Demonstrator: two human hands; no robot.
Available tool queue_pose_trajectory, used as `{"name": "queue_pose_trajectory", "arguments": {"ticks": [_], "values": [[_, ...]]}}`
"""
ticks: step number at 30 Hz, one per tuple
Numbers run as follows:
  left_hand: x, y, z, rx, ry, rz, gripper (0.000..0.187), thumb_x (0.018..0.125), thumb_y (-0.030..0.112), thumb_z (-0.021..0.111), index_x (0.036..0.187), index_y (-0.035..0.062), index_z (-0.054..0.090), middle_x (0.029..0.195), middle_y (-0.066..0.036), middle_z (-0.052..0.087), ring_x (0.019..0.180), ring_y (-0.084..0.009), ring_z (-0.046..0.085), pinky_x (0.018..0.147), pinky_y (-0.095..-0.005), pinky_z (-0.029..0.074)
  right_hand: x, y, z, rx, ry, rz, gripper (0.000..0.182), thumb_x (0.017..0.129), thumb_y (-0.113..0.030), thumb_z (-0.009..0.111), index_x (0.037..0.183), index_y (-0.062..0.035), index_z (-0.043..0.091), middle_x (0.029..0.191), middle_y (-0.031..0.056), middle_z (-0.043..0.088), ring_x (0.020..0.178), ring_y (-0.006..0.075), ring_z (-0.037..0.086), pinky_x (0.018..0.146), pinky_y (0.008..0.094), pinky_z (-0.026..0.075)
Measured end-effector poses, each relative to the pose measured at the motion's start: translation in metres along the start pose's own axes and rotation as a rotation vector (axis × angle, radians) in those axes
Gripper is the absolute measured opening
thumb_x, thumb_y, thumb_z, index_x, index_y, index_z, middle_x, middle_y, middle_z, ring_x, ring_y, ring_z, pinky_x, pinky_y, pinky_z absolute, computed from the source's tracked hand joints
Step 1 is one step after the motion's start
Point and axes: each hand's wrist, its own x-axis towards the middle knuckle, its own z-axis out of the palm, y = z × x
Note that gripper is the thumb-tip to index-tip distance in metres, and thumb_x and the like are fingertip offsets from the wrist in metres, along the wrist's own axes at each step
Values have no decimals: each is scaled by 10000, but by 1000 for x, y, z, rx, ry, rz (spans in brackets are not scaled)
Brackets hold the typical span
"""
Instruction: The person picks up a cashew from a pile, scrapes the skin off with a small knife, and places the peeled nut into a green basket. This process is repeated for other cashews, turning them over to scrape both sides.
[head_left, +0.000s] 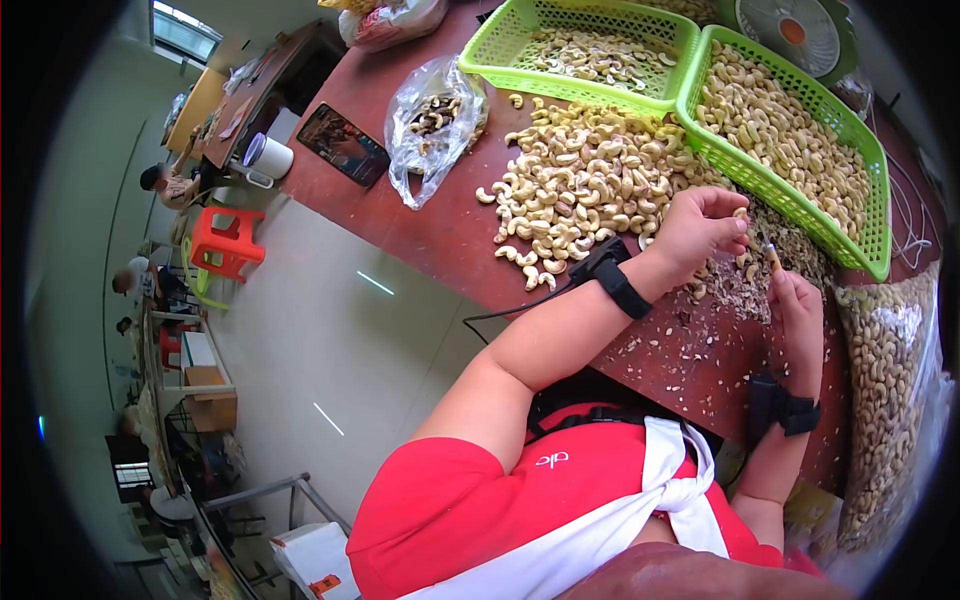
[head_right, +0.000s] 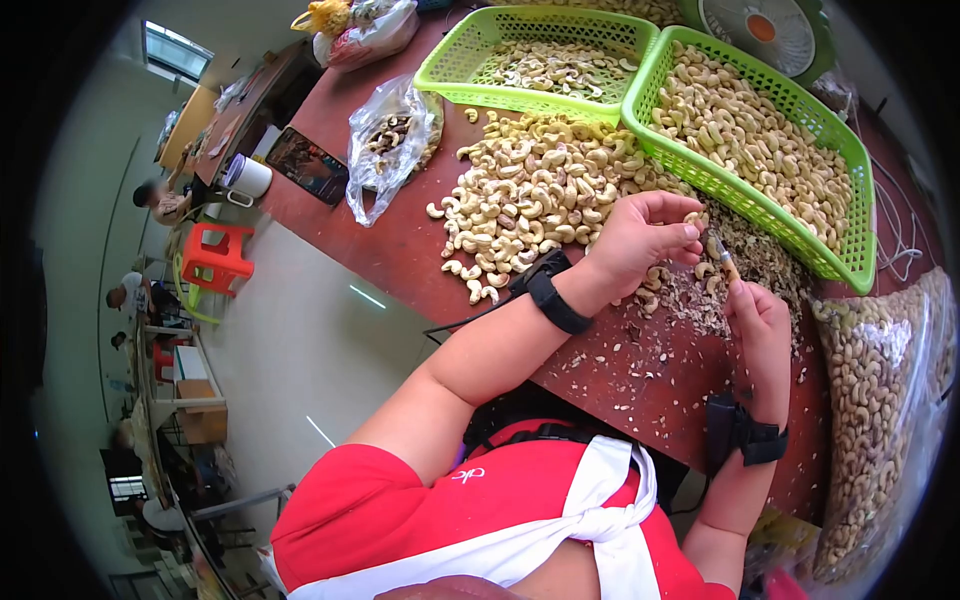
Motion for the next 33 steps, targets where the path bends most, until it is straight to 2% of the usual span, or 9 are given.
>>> {"name": "queue_pose_trajectory", "arguments": {"ticks": [3,8,10,14,22,26,29,33], "values": [[2,-3,-3,-46,-5,-16,266,721,-7,579,974,-27,501,847,-102,565,696,-176,583,614,-279,510,1,-3,2,7,-6,5,312,849,-286,444,616,-79,466,473,-79,332,400,2,274,361,169,192],[2,0,3,-67,25,-39,208,721,-52,548,924,-35,506,883,-138,565,802,-225,584,708,-306,505,-1,-6,5,-13,68,33,313,831,-286,471,605,-71,491,510,-66,390,433,20,330,382,189,249],[0,1,6,-91,11,-66,196,728,-55,534,920,-33,507,887,-140,564,826,-230,575,731,-317,503,1,-4,2,2,25,56,313,826,-288,480,602,-69,496,492,-71,372,435,22,324,384,195,250],[-2,0,11,-121,-25,-143,202,746,-48,516,945,-18,499,921,-140,552,835,-229,570,740,-332,505,-1,-7,0,-10,13,16,334,817,-291,489,586,-51,506,493,-67,390,443,21,334,394,198,263],[-4,-4,14,-131,-45,-93,188,773,-13,502,961,-9,501,890,-128,565,820,-214,574,749,-350,493,-1,-9,1,-33,24,5,317,809,-276,507,606,-34,540,490,-54,419,449,21,352,396,195,281],[-3,-6,13,-96,-17,-74,249,790,13,489,1033,-36,476,860,-122,573,789,-198,580,721,-323,496,0,-9,0,-32,24,12,318,804,-277,514,602,-33,543,483,-51,423,440,24,349,392,198,282],[-3,-7,13,23,14,-29,300,784,11,504,1076,-41,459,844,-98,572,752,-159,573,673,-267,486,1,-7,0,-74,33,23,328,800,-282,519,592,-30,539,472,-51,417,433,27,348,390,204,281],[-5,-11,14,-13,-25,-16,286,777,2,513,1057,-42,474,833,-84,572,746,-148,569,666,-258,483,1,-5,1,-54,46,8,335,797,-285,523,585,-26,536,464,-53,408,432,27,342,388,210,278]]}}
